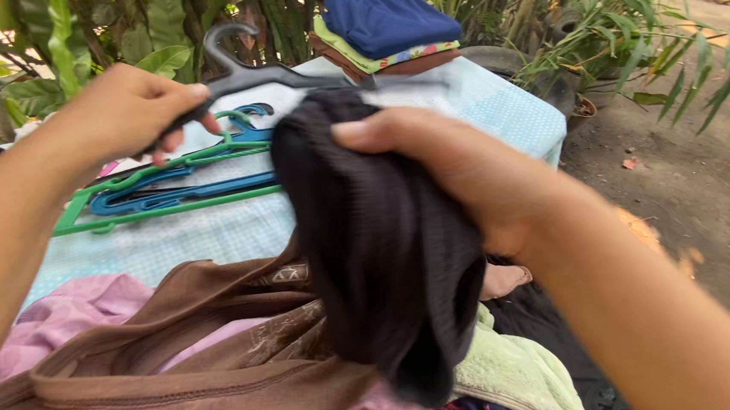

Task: The person folds a black tank top and handles several plastic hangers on an outdoor table.

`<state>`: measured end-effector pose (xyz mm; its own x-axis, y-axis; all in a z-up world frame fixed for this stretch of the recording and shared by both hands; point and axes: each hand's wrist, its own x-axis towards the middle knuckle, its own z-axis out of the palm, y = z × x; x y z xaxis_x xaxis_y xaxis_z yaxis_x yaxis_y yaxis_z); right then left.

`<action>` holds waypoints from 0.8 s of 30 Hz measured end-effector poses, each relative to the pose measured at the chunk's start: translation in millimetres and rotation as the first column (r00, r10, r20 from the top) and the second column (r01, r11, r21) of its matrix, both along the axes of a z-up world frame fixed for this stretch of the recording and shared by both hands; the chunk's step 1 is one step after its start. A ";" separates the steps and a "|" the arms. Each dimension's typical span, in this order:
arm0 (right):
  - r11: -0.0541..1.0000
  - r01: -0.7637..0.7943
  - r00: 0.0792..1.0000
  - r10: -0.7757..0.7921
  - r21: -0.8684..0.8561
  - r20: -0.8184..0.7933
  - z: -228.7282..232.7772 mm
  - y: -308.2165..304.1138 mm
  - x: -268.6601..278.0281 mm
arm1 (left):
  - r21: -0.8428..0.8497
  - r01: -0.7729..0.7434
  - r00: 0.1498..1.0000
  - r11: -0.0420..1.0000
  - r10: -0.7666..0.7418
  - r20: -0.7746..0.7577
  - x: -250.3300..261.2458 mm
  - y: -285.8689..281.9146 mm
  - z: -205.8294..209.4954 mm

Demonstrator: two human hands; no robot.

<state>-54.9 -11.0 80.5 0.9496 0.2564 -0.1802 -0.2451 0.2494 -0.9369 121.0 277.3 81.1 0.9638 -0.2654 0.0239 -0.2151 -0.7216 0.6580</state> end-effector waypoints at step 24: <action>0.549 -0.102 0.911 -0.284 -0.830 -0.300 -349.6 -271.7 -287.2 | 0.200 0.977 0.055 0.074 -0.994 0.096 -97.4 -325.6 -114.2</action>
